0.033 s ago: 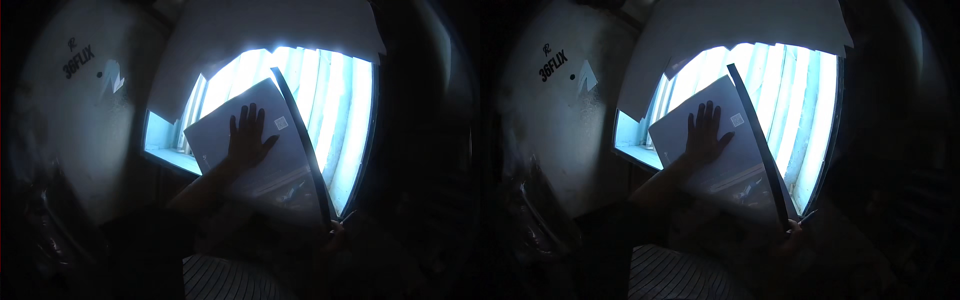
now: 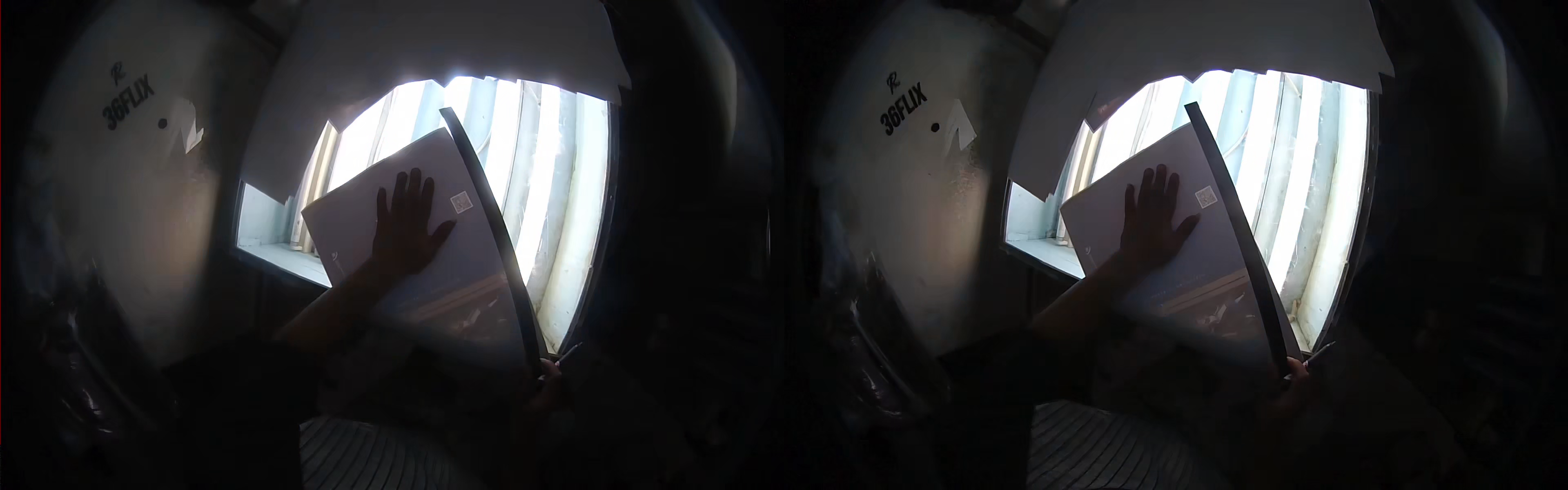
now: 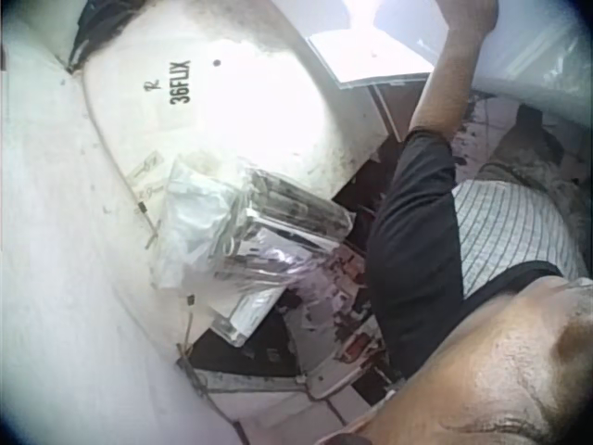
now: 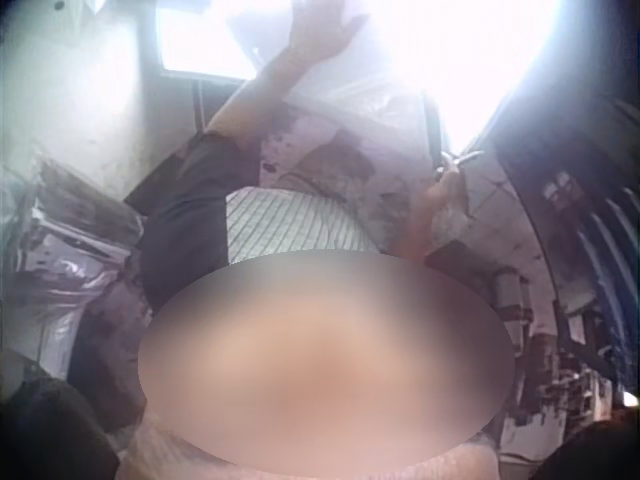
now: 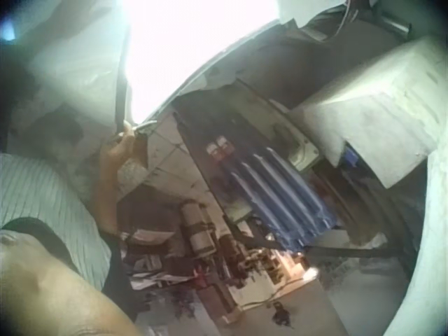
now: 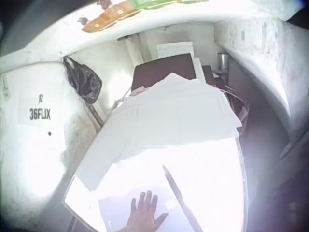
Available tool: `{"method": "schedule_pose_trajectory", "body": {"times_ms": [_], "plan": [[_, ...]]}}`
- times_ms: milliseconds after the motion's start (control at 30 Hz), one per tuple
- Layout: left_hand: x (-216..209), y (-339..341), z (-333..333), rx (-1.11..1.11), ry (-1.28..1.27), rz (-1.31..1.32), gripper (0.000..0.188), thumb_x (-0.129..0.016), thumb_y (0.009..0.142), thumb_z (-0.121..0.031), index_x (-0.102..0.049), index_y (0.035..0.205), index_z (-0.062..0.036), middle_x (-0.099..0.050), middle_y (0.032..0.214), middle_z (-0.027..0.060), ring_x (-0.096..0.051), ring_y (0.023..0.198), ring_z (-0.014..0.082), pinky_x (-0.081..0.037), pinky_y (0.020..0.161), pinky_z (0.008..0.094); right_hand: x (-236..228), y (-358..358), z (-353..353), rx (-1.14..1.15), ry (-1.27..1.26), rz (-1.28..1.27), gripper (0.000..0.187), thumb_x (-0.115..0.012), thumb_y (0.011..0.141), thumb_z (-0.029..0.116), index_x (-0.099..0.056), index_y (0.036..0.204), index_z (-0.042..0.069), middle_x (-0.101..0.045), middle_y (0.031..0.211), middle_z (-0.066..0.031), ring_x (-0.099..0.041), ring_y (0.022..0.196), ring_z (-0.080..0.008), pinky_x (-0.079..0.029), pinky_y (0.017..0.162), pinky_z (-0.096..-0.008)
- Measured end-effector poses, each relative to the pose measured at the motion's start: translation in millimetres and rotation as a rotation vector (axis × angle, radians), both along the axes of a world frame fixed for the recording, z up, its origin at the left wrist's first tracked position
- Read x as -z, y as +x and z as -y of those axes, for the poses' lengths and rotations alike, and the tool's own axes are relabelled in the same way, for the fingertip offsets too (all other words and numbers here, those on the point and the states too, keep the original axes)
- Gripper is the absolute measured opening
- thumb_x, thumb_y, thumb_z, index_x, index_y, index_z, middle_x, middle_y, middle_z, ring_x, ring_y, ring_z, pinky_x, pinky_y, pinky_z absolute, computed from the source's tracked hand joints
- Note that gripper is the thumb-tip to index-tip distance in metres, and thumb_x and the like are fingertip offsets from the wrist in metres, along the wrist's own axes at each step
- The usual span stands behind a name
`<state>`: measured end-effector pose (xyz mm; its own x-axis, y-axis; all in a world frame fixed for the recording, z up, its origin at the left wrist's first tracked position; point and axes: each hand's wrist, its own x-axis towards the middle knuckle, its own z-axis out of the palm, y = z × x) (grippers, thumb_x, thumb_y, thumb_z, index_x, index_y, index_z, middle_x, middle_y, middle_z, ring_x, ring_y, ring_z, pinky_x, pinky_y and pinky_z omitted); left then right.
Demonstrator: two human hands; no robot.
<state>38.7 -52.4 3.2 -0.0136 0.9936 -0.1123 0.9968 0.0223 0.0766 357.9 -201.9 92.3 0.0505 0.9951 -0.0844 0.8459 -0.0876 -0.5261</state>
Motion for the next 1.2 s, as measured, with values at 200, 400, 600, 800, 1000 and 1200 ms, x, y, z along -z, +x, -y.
{"method": "schedule_pose_trajectory", "body": {"times_ms": [200,400,600,800,1000,1200], "plan": [[22.2,-51.9,-62.7,-0.038,0.089,-0.029,0.070,-0.040,0.103,-0.051,-0.032,0.156,-0.0054,-0.023,0.165,0.0183,-0.018,0.153,0.0386,-0.013,0.122,0.0604,23.9,-10.1,-18.4,-0.020,0.055,-0.021,0.028,-0.067,0.098,0.031,-0.065,0.112,0.007,-0.064,0.093,-0.0116,-0.065,0.082,-0.0259,-0.051,0.071,-0.0356],[20.3,-53.5,-55.9,0.044,0.144,0.090,0.063,-0.045,0.102,-0.043,-0.036,0.152,-0.0061,-0.030,0.161,0.0188,-0.025,0.151,0.0382,-0.016,0.122,0.0585,42.1,-2.7,-36.3,-0.041,-0.076,-0.059,0.031,-0.066,0.098,0.033,-0.064,0.116,0.007,-0.064,0.096,-0.0147,-0.067,0.084,-0.0322,-0.054,0.070,-0.0395],[19.2,-59.9,-56.4,-0.007,0.188,-0.020,0.064,-0.046,0.100,-0.045,-0.037,0.152,-0.0084,-0.031,0.159,0.0188,-0.025,0.149,0.0375,-0.016,0.119,0.0646,58.2,-21.3,-3.5,-0.093,-0.057,-0.023,0.032,-0.063,0.099,0.032,-0.060,0.123,0.012,-0.061,0.104,-0.0188,-0.068,0.084,-0.0394,-0.056,0.067,-0.0486],[5.3,-52.8,-66.4,-0.018,0.100,-0.019,0.066,-0.051,0.097,-0.047,-0.041,0.148,-0.0049,-0.037,0.155,0.0197,-0.029,0.147,0.0375,-0.019,0.117,0.0647,59.0,-27.5,-12.7,-0.079,-0.039,0.014,0.030,-0.063,0.098,0.023,-0.059,0.123,0.009,-0.060,0.108,-0.0215,-0.065,0.099,-0.0423,-0.056,0.080,-0.0499],[23.7,-56.5,-101.5,0.121,0.374,0.133,0.070,-0.053,0.097,-0.049,-0.042,0.146,0.0000,-0.044,0.149,0.0242,-0.039,0.142,0.0411,-0.026,0.117,0.0575,78.0,-28.8,-8.6,-0.040,0.138,-0.043,0.026,-0.064,0.097,0.013,-0.062,0.121,0.003,-0.063,0.113,-0.0188,-0.062,0.105,-0.0379,-0.052,0.091,-0.0471],[22.0,-52.4,-102.5,0.072,0.288,0.079,0.074,-0.051,0.098,-0.055,-0.040,0.150,-0.0041,-0.038,0.157,0.0216,-0.035,0.146,0.0408,-0.026,0.117,0.0588,81.8,-29.5,-9.5,-0.148,0.257,0.041,0.035,-0.066,0.089,0.000,-0.060,0.124,0.004,-0.064,0.114,-0.0178,-0.060,0.107,-0.0352,-0.054,0.088,-0.0452]]}}
